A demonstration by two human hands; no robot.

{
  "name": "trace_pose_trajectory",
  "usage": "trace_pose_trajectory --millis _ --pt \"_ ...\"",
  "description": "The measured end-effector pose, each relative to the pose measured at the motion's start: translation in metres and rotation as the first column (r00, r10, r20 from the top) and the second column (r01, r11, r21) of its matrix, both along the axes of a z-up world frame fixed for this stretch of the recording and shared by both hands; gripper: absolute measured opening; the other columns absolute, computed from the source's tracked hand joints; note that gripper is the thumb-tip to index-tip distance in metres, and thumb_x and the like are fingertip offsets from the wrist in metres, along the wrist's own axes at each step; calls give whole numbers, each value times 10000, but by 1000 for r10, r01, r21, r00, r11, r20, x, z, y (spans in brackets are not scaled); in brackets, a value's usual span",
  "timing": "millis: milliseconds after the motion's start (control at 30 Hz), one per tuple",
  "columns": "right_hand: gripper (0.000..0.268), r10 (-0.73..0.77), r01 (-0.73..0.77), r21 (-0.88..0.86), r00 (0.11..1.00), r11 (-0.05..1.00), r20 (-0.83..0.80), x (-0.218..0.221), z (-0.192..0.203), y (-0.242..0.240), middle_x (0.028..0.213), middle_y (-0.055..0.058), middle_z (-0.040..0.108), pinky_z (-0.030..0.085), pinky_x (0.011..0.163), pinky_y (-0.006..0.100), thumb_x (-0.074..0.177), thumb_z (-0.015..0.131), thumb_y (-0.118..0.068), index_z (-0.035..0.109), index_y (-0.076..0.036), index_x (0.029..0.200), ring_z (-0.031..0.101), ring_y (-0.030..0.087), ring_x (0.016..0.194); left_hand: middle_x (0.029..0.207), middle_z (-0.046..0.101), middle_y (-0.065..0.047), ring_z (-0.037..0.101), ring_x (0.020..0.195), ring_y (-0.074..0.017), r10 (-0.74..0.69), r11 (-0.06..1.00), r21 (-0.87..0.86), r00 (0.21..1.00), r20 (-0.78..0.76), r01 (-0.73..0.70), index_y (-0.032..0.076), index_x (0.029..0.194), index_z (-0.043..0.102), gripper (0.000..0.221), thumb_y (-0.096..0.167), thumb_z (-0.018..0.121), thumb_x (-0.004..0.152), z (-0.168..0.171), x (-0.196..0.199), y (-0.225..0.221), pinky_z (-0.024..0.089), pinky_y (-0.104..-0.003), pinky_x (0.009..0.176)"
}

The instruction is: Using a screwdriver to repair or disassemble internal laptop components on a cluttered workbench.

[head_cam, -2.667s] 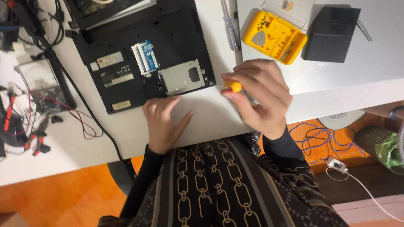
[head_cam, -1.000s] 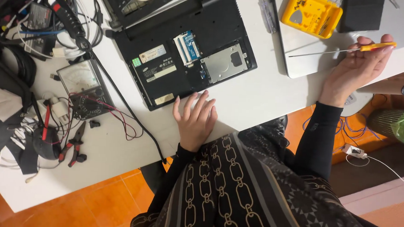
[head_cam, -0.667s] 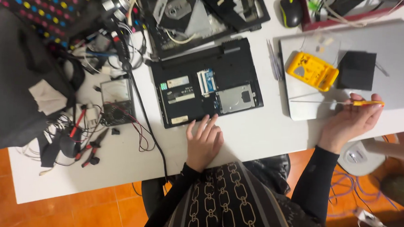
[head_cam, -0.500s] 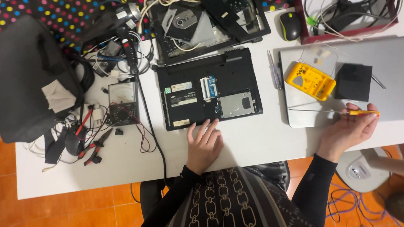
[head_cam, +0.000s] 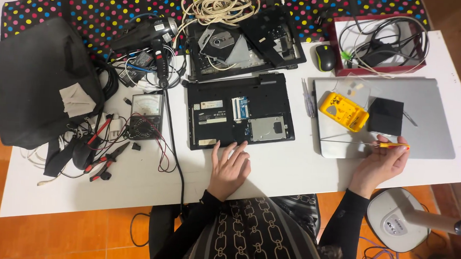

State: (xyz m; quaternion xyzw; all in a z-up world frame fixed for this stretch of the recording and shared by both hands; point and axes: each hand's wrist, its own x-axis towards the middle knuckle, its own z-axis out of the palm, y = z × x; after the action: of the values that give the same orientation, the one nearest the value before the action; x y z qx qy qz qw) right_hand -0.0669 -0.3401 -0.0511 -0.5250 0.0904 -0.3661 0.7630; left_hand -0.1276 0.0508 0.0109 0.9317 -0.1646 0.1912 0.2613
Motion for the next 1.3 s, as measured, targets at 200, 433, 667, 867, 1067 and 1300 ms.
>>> trace_pose_trajectory --millis 200,433,667,867,1067,1300 --pt "429 2 -3 -19 1000 1000 -19 0 3 3 1134 154 700 536 910 266 1212 538 -380 514 6 1397 665 153 980 1365 669 -44 558 1304 -251 3 1000 -3 1000 -16 -3 92 1016 691 140 181 694 909 -10 0 2 231 -597 1218" --pt "454 -21 21 1 999 1000 -32 -2 6 2 1100 165 705 532 917 266 1211 547 -403 507 2 1412 667 159 982 1375 660 -37 548 1302 -249 -11 999 32 998 -58 13 93 1034 717 151 201 680 936 -11 1 3 223 -611 1205" --pt "405 -16 18 109 1000 994 -26 -12 7 -12 1115 154 687 496 852 263 1231 542 -385 469 -22 1396 617 146 934 1394 648 -12 536 1306 -234 -6 998 61 994 -106 12 132 1042 722 160 251 678 944 -14 2 4 169 -630 1198" --pt "304 -60 56 74 997 996 55 -24 -5 -47 1063 144 682 442 768 250 1240 482 -326 496 -41 1348 610 161 893 1418 626 22 495 1345 -207 -7 996 93 990 -138 20 156 1043 721 144 243 710 929 -15 1 5 155 -615 1215" --pt "291 -132 136 -47 988 990 77 -32 9 -60 1074 155 685 451 781 249 1254 490 -319 490 -46 1356 650 200 955 1418 625 28 494 1349 -222 -39 993 102 980 -195 60 175 1044 714 150 251 728 915 -16 1 9 153 -604 1223" --pt "281 -335 338 -213 941 917 50 -42 55 -67 1046 216 735 582 774 369 1230 479 -327 469 -66 1335 719 242 920 1436 618 -2 486 1355 -239 -88 971 213 989 -116 111 172 1107 689 191 268 753 954 -28 -2 13 137 -600 1241"
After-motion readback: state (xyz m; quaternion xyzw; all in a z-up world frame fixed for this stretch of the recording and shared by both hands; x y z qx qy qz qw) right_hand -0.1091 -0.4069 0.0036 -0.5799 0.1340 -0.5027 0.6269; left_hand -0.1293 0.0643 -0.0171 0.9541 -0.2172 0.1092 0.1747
